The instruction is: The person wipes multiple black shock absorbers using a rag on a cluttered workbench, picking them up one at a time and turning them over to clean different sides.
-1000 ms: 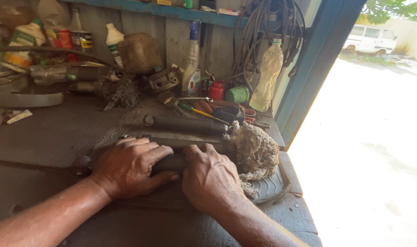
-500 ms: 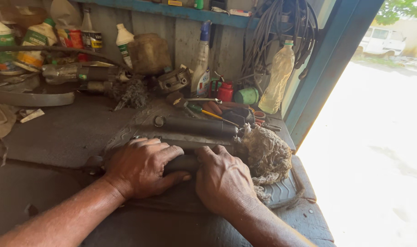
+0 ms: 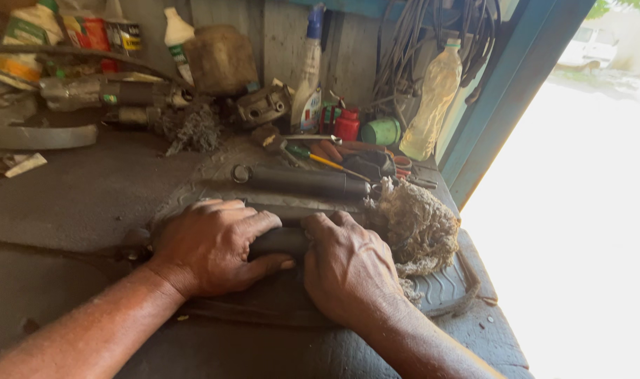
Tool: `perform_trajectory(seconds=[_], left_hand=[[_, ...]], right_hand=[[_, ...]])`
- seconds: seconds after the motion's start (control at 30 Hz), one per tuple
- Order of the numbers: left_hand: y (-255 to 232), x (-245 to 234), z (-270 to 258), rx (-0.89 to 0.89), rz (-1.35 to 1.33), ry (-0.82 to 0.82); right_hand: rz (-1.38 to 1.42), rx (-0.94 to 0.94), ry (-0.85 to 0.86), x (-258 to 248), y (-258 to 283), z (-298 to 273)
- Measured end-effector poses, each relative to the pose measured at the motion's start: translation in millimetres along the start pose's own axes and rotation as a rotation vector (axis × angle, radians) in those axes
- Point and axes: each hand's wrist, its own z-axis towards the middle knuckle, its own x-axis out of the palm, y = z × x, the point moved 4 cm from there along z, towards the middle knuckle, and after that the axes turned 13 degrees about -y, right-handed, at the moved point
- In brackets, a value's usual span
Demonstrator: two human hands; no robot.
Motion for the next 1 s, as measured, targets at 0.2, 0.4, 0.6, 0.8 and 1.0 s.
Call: perform_trajectory(seconds=[0.2, 0.4, 0.6, 0.8, 1.0], left_hand=[[2, 0, 1, -0.038, -0.012, 0.044], [-1, -4, 0, 0.077, -0.021, -0.068], [-1, -3, -2, 0.011, 0.015, -0.044], [1, 1, -4, 0.047, 0.077, -0.044], [-4, 1, -5, 0.158, 0.083, -0.026]], right_hand=[[-0.005, -0.009, -0.001, 1, 1, 3], [0.0, 0.031, 0.019, 0, 0, 0], [0.027, 0.049, 0.061, 1, 1, -1], [0.03, 0.034, 0.047, 1, 3, -3], [0.048, -0.018, 0.036, -4, 1, -8]])
